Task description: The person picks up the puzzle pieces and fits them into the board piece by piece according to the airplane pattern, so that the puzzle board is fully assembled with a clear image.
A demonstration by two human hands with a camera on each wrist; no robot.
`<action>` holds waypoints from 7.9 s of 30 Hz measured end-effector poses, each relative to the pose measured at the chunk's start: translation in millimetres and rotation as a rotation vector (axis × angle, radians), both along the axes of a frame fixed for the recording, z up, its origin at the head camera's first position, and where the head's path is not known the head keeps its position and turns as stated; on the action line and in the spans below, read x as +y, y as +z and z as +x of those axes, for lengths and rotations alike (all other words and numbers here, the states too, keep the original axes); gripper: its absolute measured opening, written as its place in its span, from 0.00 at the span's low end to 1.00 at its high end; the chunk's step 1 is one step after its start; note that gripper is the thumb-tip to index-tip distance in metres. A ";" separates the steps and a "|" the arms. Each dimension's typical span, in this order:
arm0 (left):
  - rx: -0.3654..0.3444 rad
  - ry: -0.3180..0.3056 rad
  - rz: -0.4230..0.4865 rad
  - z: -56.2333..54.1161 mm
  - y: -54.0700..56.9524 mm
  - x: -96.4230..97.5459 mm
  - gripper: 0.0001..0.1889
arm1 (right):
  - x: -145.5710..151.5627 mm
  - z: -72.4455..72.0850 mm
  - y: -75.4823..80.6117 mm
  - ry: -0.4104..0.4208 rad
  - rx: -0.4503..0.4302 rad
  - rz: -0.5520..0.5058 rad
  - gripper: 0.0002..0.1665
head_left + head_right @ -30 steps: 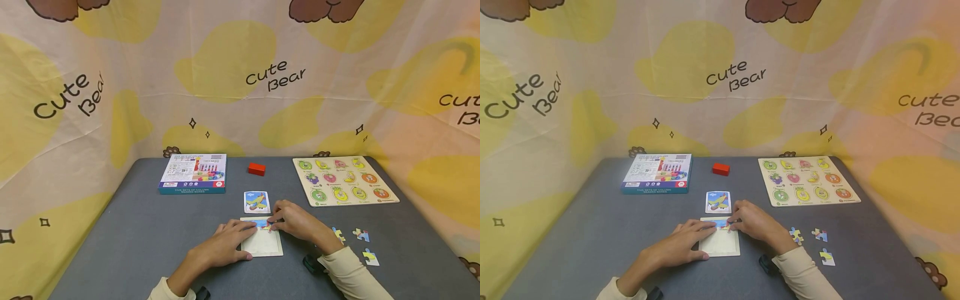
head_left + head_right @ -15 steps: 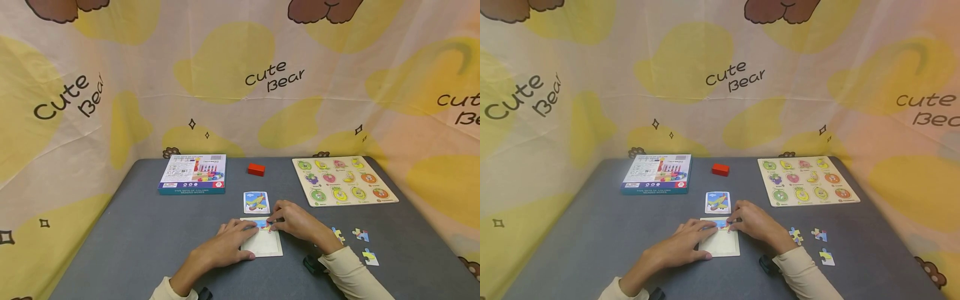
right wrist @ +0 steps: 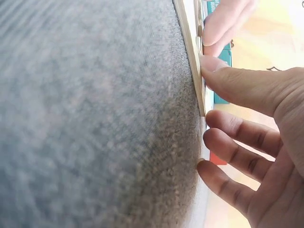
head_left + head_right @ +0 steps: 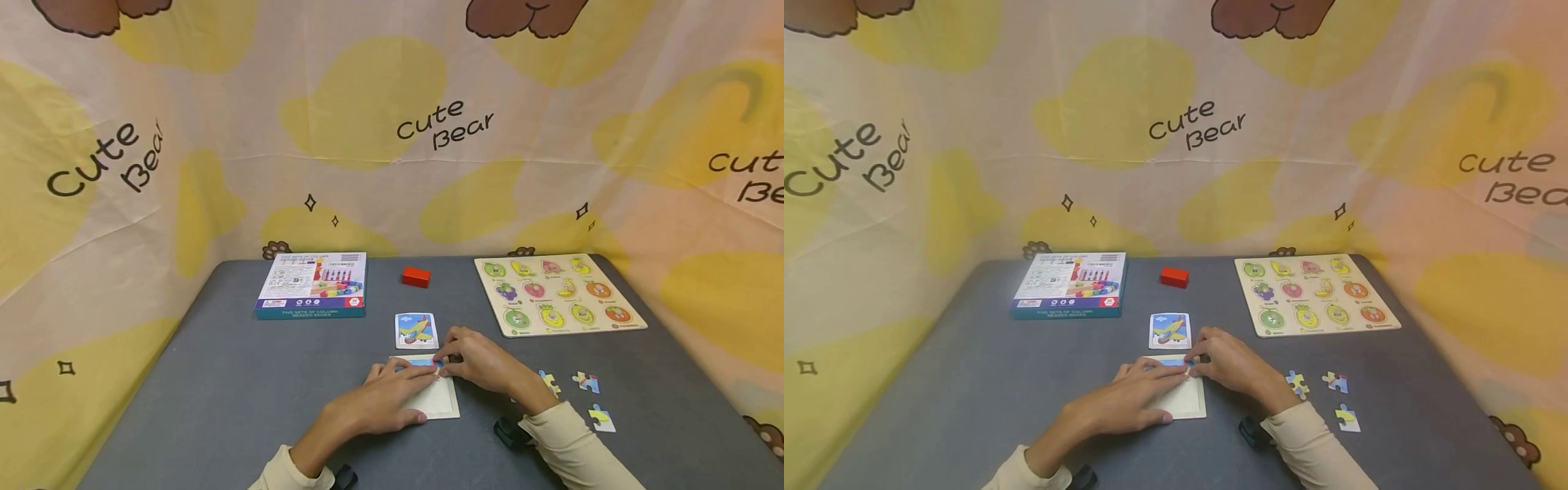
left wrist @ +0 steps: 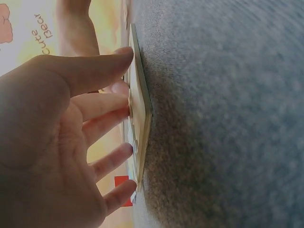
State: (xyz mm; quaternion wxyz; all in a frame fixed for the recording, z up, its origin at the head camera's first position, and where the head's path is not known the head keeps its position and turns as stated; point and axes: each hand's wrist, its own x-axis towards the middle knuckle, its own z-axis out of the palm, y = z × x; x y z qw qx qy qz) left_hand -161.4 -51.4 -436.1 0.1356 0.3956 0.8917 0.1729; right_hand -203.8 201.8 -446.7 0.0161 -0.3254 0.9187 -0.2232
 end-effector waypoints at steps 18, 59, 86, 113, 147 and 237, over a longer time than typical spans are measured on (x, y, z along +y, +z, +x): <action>-0.004 0.019 0.000 -0.3 -2.8 -0.3 0.35 | 59.2 15.1 9.7 -0.078 -0.040 0.003 0.18; 0.017 0.037 0.029 -1.0 -6.4 -2.7 0.34 | 118.4 54.4 4.0 -0.172 -0.036 0.000 0.12; -0.075 0.178 0.122 -12.7 -1.8 -41.6 0.34 | 75.7 34.3 12.6 -0.126 0.043 0.010 0.10; -0.063 0.205 0.106 -12.2 -6.2 -41.0 0.34 | 2.2 22.1 5.0 0.026 0.094 0.090 0.13; -0.071 0.206 0.091 -11.3 -6.0 -41.1 0.34 | -1.8 15.9 8.9 0.088 -0.093 0.083 0.18; -0.025 0.153 0.117 -7.3 -3.0 -39.1 0.20 | -45.8 13.9 8.1 0.089 -0.013 -0.007 0.13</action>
